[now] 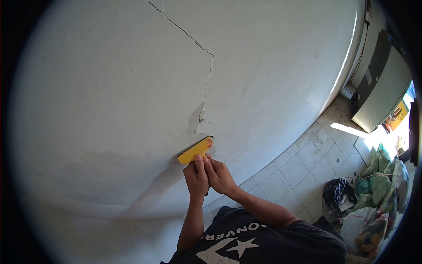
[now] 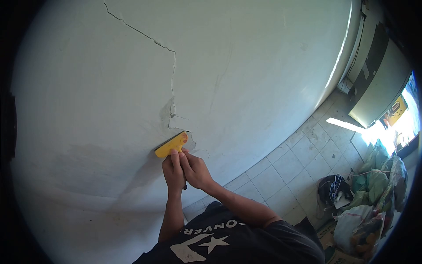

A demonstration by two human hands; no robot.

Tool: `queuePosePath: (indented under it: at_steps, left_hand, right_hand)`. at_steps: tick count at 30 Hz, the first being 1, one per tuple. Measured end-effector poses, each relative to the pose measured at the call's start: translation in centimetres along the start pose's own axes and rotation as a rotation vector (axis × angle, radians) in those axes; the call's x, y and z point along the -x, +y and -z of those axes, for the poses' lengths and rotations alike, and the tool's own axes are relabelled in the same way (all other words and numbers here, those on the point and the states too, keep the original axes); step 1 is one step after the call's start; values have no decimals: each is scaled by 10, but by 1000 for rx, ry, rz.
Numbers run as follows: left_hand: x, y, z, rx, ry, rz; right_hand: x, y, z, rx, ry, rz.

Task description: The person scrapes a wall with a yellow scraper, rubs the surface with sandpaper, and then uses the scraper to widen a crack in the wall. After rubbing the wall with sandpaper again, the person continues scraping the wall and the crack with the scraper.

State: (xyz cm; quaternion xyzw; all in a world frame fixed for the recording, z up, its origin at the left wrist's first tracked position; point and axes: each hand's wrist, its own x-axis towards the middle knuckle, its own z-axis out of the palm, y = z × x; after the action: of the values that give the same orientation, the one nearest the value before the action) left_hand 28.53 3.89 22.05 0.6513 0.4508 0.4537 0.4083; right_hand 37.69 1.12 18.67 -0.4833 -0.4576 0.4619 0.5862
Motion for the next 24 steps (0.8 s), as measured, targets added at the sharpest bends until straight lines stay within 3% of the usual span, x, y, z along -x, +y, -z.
queuePosePath:
  at_steps: [5,9,13,17,21,23,24]
  left_hand:
    - [1,-18,-2,-20,71,-77]
    - [-9,23,12,17,56,-66]
    - [-5,11,13,36,73,-36]
    - [-8,20,22,3,72,-65]
    - [0,8,18,81,102,-2]
    - [-2,19,21,128,105,17]
    - [-2,22,22,92,96,-8]
  right_hand:
    - [-1,1,-3,80,15,64]
    - [-8,-42,-4,81,-105,-13]
    - [-4,-32,-16,85,21,149]
    - [-9,-38,-15,70,-79,36]
    - [-6,-35,-16,70,-23,119]
    - [-5,-59,-12,39,-117,-17]
    - [-7,-49,-15,3,-106,40]
